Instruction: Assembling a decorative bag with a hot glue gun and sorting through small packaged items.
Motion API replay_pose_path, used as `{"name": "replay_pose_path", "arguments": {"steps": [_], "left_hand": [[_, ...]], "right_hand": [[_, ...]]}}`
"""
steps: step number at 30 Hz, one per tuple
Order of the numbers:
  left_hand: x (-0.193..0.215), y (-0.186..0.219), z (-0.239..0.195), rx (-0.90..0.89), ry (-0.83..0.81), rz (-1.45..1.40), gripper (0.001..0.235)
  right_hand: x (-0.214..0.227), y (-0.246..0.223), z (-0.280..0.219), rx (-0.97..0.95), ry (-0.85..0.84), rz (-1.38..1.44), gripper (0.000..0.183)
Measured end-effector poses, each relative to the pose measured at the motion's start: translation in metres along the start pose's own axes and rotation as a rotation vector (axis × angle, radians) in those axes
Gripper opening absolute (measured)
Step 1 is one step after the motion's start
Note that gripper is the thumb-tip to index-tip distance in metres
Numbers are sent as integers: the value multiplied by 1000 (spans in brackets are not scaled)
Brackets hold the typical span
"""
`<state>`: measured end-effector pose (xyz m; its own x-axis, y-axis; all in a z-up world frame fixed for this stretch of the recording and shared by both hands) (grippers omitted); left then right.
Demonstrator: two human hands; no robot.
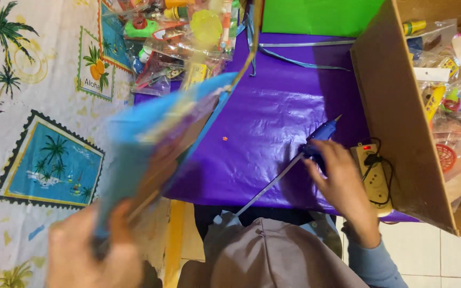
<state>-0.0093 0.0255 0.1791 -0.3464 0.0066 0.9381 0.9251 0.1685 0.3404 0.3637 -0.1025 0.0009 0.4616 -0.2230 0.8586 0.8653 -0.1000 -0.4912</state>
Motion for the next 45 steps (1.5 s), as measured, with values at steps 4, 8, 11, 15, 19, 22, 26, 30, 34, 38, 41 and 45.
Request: {"name": "replay_pose_path", "arguments": {"steps": [4,8,11,15,19,22,26,30,34,38,41,45], "left_hand": [[-45,38,-48,-697,547,-181,8],[-72,95,-72,-791,518,-147,5],[-85,120,-89,-880,439,-127,5],[-123,127,-103,-909,303,-137,9],[-162,126,-109,-924,141,-212,12],[-188,116,-109,-908,-104,-460,13],[-198,112,-102,-829,-341,-640,17],[-210,93,-87,-789,-377,-686,14],[-195,61,-54,-681,-274,-674,17],[-154,28,-17,-610,27,-548,14],[-131,14,-4,-577,225,-480,15],[-132,16,2,-568,176,-475,10]], "right_hand": [[-6,-51,4,-5,-163,420,56],[-41,-78,-6,63,-333,786,70],[-42,-94,-10,116,-364,899,83],[-57,-91,-25,47,-315,1180,79],[-85,-78,-23,-376,-95,1700,71],[-87,-59,-24,-658,100,1744,27],[-96,-41,-29,-891,173,1615,8],[-114,-20,-28,-755,189,1693,26],[-105,10,-17,-753,191,1616,32],[-93,23,-5,-778,202,1587,26],[-100,29,-3,-807,198,1599,22],[-91,16,11,-806,160,1602,29]]}}
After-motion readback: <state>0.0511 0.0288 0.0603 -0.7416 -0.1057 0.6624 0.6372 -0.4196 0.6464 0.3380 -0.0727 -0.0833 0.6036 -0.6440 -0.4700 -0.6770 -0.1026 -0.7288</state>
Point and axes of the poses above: each hand's wrist, its own z-axis towards the middle knuckle, its own x-axis out of the back of the hand, y = z × x, the point moved 8 cm from there along z, towards the middle knuckle, and after that the axes turned 7 degrees about x, right-handed, at the moved point
